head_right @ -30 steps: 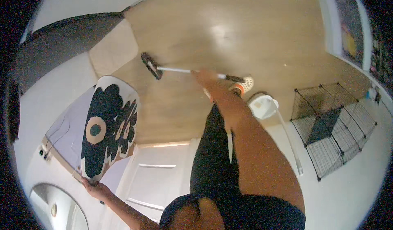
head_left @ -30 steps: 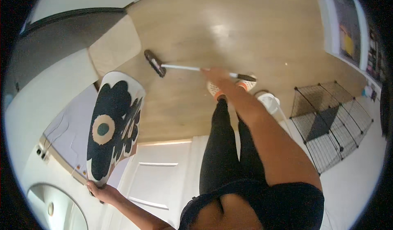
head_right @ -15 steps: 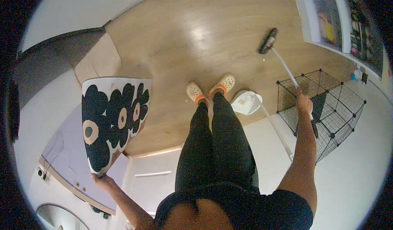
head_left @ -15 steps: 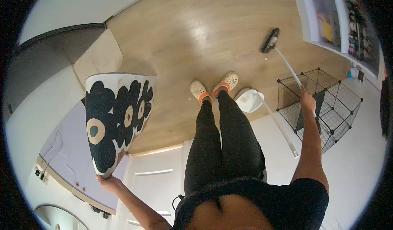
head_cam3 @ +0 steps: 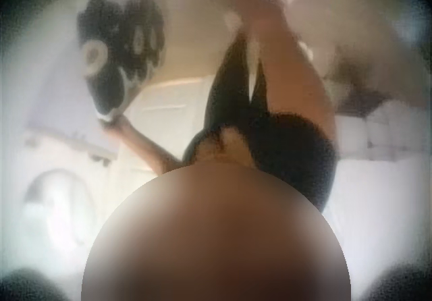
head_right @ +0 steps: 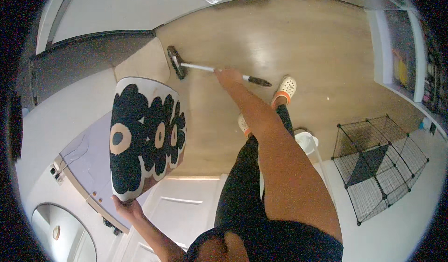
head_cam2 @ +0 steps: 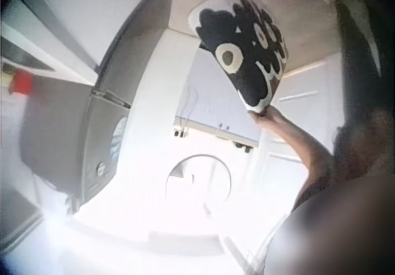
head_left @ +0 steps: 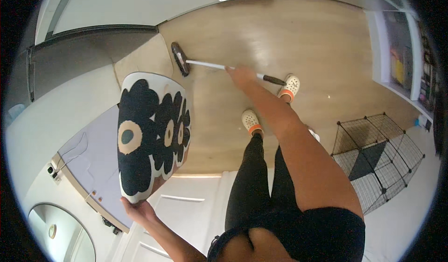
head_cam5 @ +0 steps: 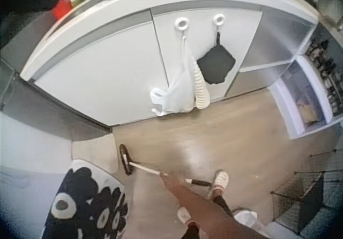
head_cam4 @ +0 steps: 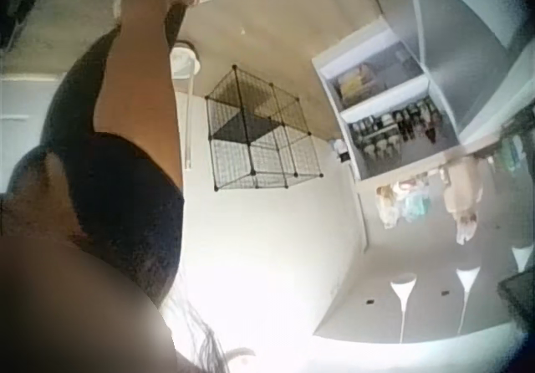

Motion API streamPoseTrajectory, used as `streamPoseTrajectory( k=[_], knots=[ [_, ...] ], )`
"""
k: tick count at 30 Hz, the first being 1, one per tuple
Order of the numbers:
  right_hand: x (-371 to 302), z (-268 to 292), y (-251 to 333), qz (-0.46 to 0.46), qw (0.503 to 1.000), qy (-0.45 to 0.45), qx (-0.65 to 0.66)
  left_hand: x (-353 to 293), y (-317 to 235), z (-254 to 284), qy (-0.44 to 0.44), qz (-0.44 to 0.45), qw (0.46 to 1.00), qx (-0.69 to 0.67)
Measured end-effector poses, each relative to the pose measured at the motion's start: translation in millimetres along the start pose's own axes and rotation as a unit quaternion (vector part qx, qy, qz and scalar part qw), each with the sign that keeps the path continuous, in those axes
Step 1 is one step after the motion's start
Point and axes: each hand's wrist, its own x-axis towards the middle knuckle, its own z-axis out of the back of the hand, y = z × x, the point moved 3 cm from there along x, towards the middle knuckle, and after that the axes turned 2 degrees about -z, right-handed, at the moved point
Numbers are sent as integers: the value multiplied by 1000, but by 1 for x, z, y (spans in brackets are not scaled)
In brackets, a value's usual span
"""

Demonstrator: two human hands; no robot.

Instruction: The person sweeps the floor using a broom and dustpan, moving a mat and a pet cage to clean underneath them. The person then sweeps debris into the dustpan and empties it into a trash bin.

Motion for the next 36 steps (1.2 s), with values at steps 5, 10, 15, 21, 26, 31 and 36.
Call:
streamPoseTrajectory(
  k=[5, 10, 15, 21, 26, 31, 36],
  knots=[
    [-30, -1, -107, -61, 998, 10, -24, -16, 2, -28, -22, -3, 999, 25],
    [-274, -34, -336, -276, 955, 107, -8, -24, 3, -49, -27, -15, 999, 37],
    [-419, -27, -457, -395, 891, 181, -132, -23, 24, -73, -2, -19, 997, 70],
    [-347, 43, -399, -279, 940, 165, -108, -26, 32, -90, -11, -60, 995, 81],
    [-102, 42, -260, 13, 996, -88, 10, -54, 27, -110, -48, -32, 997, 49],
    [86, 80, -99, 45, 988, -82, 119, -92, 23, -145, -16, -24, 999, 40],
    [159, 96, -101, 21, 990, -90, 104, -96, 24, -177, -7, -42, 997, 61]
  ],
)
